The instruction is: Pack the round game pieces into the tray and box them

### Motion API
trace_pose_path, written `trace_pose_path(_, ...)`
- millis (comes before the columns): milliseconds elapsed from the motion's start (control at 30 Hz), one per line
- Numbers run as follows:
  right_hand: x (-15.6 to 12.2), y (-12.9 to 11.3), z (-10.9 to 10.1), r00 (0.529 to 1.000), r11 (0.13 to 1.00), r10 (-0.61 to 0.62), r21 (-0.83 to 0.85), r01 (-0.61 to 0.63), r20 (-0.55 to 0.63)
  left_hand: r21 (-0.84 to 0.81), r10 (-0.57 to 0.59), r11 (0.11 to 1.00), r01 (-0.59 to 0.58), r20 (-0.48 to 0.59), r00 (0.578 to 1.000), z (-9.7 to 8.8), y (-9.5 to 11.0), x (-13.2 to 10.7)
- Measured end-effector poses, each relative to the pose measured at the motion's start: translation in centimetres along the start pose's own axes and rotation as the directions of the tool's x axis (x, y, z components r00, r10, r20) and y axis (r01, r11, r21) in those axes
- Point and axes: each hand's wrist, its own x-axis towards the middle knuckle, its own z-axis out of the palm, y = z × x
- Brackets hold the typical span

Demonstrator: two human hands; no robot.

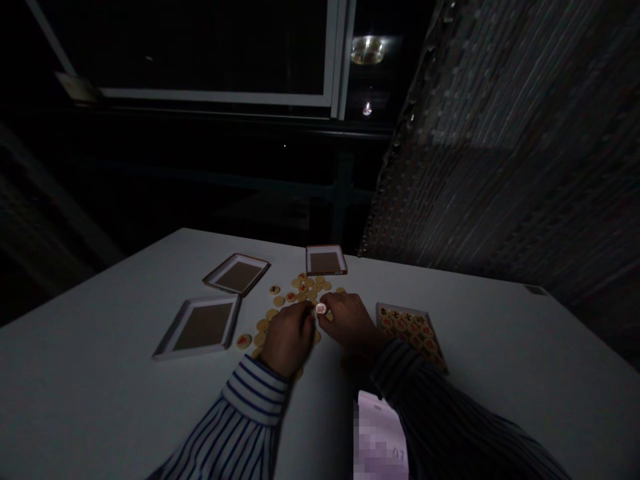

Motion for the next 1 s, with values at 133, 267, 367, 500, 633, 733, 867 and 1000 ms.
trace_pose_path(133, -0.1, 0.0, 0.1, 0.999, 1.0, -0.031, -0.005, 0.031, -0.031, -0.036, -0.017, 0.999, 0.017, -0.008, 1.0, 0.1, -0.1, 0.1)
trace_pose_path(267, -0.1, 0.0, 0.1, 0.995, 0.998, -0.064, -0.006, 0.064, -0.077, -0.061, -0.028, 0.998, 0.026, -0.037, 0.999, 0.1, -0.3, 0.1)
trace_pose_path(367, -0.1, -0.1, -0.1, 0.99, 0.995, -0.097, -0.003, 0.097, -0.098, -0.083, -0.048, 0.996, 0.044, -0.055, 0.997, 0.0, -0.3, 0.1)
trace_pose_path(500, -0.2, -0.5, -0.7, 0.986, 0.992, -0.128, -0.002, 0.129, -0.107, -0.14, -0.089, 0.987, 0.079, -0.065, 0.994, -0.5, 0.1, 0.2)
trace_pose_path(633, -0.2, -0.8, -1.6, 0.985, 0.99, -0.138, -0.017, 0.137, -0.1, -0.235, -0.133, 0.965, 0.116, -0.057, 0.99, -0.8, 0.6, 0.2)
trace_pose_path(733, -0.2, -0.8, -2.3, 0.985, 0.989, -0.146, -0.022, 0.145, -0.088, -0.359, -0.17, 0.922, 0.147, -0.033, 0.985, -0.7, 0.7, 0.2)
trace_pose_path(867, -0.6, -1.0, -3.3, 0.986, 0.987, -0.158, -0.023, 0.156, -0.057, -0.521, -0.22, 0.833, 0.184, -0.008, 0.975, -0.5, 0.7, 0.4)
trace_pose_path(1000, -1.4, -0.9, -4.1, 0.985, 0.985, -0.171, -0.038, 0.169, -0.037, -0.622, -0.229, 0.753, 0.215, 0.058, 0.972, -0.5, 1.1, 0.4)
